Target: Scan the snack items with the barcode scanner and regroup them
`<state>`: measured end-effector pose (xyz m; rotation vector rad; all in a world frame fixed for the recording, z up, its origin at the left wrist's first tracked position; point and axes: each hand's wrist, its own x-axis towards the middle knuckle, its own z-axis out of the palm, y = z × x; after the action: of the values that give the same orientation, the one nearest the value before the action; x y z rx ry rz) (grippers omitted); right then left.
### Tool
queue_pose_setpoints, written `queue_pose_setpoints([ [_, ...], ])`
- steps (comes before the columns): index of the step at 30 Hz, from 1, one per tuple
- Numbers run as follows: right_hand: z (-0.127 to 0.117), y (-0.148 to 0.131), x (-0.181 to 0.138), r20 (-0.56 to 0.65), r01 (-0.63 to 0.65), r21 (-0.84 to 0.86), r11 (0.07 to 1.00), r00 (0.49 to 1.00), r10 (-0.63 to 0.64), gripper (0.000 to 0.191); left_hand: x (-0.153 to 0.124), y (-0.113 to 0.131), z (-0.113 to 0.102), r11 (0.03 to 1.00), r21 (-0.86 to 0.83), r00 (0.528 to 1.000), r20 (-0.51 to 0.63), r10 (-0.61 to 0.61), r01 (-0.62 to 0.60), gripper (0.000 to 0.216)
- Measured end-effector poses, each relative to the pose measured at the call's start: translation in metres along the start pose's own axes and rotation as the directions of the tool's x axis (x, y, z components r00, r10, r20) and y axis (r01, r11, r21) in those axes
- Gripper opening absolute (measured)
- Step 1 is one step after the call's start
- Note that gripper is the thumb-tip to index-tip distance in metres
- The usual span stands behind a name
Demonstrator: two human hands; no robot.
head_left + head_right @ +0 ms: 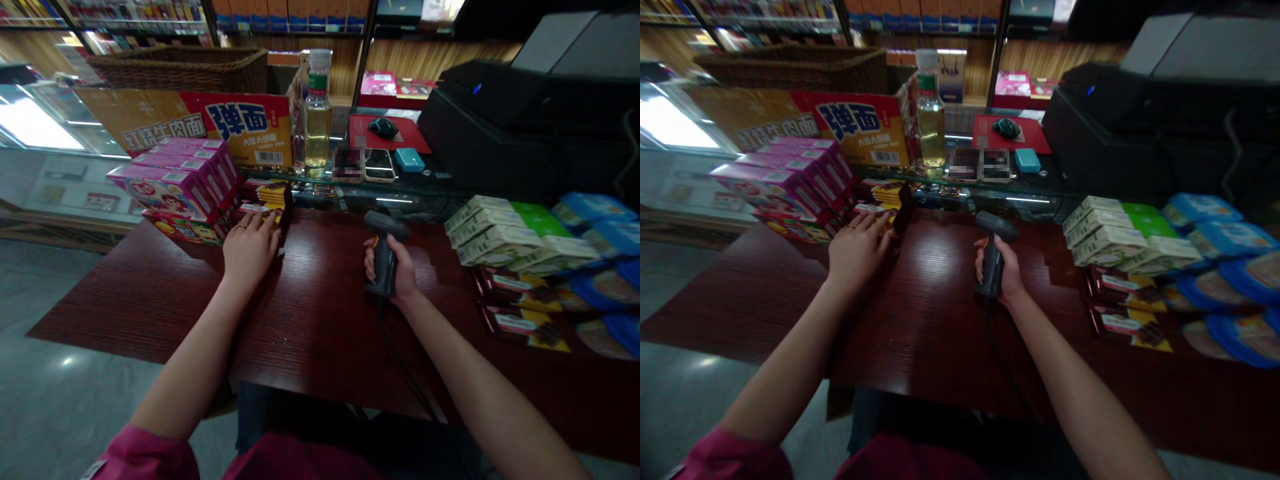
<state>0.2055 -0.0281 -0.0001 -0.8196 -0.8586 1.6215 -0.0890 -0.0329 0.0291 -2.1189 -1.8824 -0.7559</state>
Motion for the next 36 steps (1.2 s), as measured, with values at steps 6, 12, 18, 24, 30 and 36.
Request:
queue_pose_setpoints([
  [6, -0.001, 0.005, 0.003, 0.001, 0.020, 0.027, 0.999, 1.000, -0.020, 0.045, 0.002, -0.005, 0.001, 0.999, -0.021, 0.999, 0.034, -0.033, 0.034, 0.043],
  [12, 0.001, -0.006, -0.004, -0.057, 0.144, 0.042, 0.989, 0.988, -0.141, 0.045, -0.001, 0.008, -0.003, 0.996, -0.092, 0.994, -0.106, 0.002, -0.011, 0.051],
  [18, -0.029, -0.036, -0.057, -0.145, 0.241, 0.027, 0.970, 0.961, -0.235, 0.044, -0.026, 0.083, 0.025, 0.854, -0.288, 0.886, 0.042, 0.462, -0.432, 0.047],
  [24, -0.087, -0.050, -0.141, -0.343, 0.347, -0.020, 0.938, 0.879, -0.332, 0.043, -0.033, 0.221, 0.067, 0.508, -0.564, 0.571, 0.077, 0.817, -0.651, 0.070],
  [30, -0.130, -0.061, -0.197, -0.600, 0.449, -0.129, 0.884, 0.675, -0.430, 0.045, -0.031, 0.337, 0.099, 0.364, -0.675, 0.436, 0.069, 0.897, -0.642, 0.072],
  [36, -0.145, -0.063, -0.207, -0.660, 0.475, -0.148, 0.867, 0.606, -0.445, 0.048, -0.045, 0.341, 0.102, 0.427, -0.634, 0.464, 0.119, 0.878, -0.645, 0.048],
])
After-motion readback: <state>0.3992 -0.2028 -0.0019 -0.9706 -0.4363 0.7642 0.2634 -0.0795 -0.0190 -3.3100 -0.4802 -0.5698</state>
